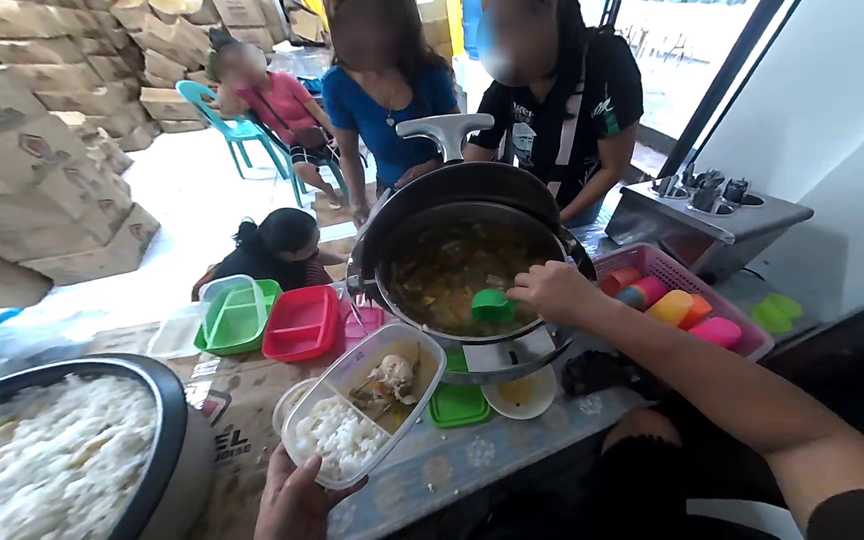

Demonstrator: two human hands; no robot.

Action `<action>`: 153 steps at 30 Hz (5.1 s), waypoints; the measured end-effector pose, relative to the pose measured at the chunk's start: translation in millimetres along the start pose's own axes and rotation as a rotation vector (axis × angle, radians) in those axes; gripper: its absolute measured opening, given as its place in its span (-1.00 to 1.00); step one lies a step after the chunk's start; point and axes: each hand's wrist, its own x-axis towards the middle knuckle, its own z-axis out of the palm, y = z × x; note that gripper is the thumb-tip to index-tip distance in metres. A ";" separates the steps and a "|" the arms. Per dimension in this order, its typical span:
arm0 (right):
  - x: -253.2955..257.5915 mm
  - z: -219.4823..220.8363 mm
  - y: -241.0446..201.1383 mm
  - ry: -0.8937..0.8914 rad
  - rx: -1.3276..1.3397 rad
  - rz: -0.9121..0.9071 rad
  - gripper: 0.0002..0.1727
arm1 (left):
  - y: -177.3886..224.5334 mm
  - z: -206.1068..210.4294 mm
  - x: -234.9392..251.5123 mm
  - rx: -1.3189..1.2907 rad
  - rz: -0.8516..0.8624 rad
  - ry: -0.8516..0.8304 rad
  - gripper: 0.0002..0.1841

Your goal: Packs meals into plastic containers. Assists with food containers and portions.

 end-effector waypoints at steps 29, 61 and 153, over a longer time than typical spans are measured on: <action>35.4 9.7 -16.0 -0.370 0.297 0.135 -0.57 | -1.5 -4.4 6.1 -0.024 0.011 0.022 -0.44; 26.5 34.7 39.5 -0.238 1.364 0.989 -0.68 | 5.5 -4.7 5.7 -0.020 0.014 0.060 -0.42; -16.2 19.1 23.2 -0.111 0.607 0.725 -0.69 | 11.8 22.8 -0.1 -0.110 0.073 0.038 -0.51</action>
